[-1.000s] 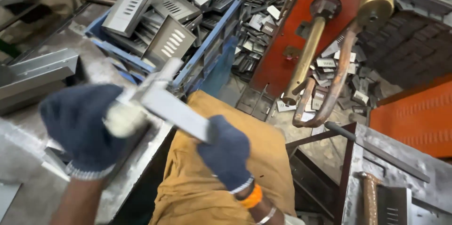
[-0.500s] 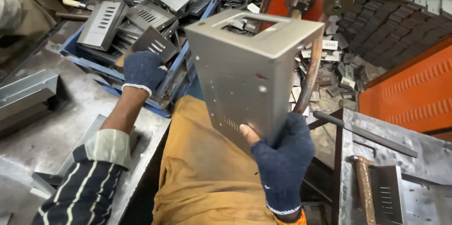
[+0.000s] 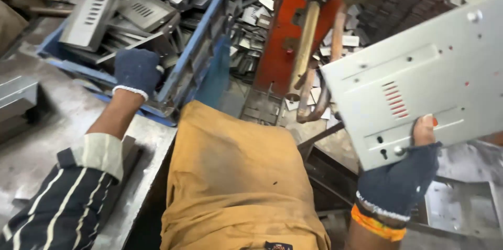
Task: The recorder is using a spot welding machine to join metal casing components on a production floor.
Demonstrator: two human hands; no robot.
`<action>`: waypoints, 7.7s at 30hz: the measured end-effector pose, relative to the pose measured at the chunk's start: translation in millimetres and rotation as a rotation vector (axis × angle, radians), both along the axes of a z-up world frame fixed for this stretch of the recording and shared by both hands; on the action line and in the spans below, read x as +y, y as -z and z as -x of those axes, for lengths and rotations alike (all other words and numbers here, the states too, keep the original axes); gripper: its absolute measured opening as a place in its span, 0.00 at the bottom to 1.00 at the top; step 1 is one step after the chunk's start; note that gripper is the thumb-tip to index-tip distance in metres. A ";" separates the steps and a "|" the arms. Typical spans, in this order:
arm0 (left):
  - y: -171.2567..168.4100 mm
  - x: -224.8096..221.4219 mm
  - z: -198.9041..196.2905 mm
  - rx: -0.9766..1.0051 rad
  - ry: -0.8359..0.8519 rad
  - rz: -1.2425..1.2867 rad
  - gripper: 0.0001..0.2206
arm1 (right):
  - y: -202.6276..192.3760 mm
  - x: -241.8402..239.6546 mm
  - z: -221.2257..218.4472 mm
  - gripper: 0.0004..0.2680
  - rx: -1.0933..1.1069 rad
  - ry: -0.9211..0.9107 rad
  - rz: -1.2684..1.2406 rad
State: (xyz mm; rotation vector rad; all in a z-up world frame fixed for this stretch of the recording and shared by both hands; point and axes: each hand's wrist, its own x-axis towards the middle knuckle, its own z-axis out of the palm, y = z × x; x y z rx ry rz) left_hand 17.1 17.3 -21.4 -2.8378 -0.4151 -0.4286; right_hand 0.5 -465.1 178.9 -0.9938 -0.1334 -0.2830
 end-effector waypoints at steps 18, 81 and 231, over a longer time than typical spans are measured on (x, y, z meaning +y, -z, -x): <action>-38.0 -9.4 43.1 -0.498 -0.082 -0.157 0.16 | 117.7 -10.0 -8.5 0.18 0.438 -0.302 -0.163; 23.6 -343.7 25.2 -0.557 0.187 2.719 0.33 | 133.4 -6.5 37.2 0.22 0.371 -0.235 -0.093; -25.9 -325.2 -0.6 -0.511 0.701 1.955 0.08 | 72.7 -46.5 -52.6 0.18 0.390 -0.264 0.255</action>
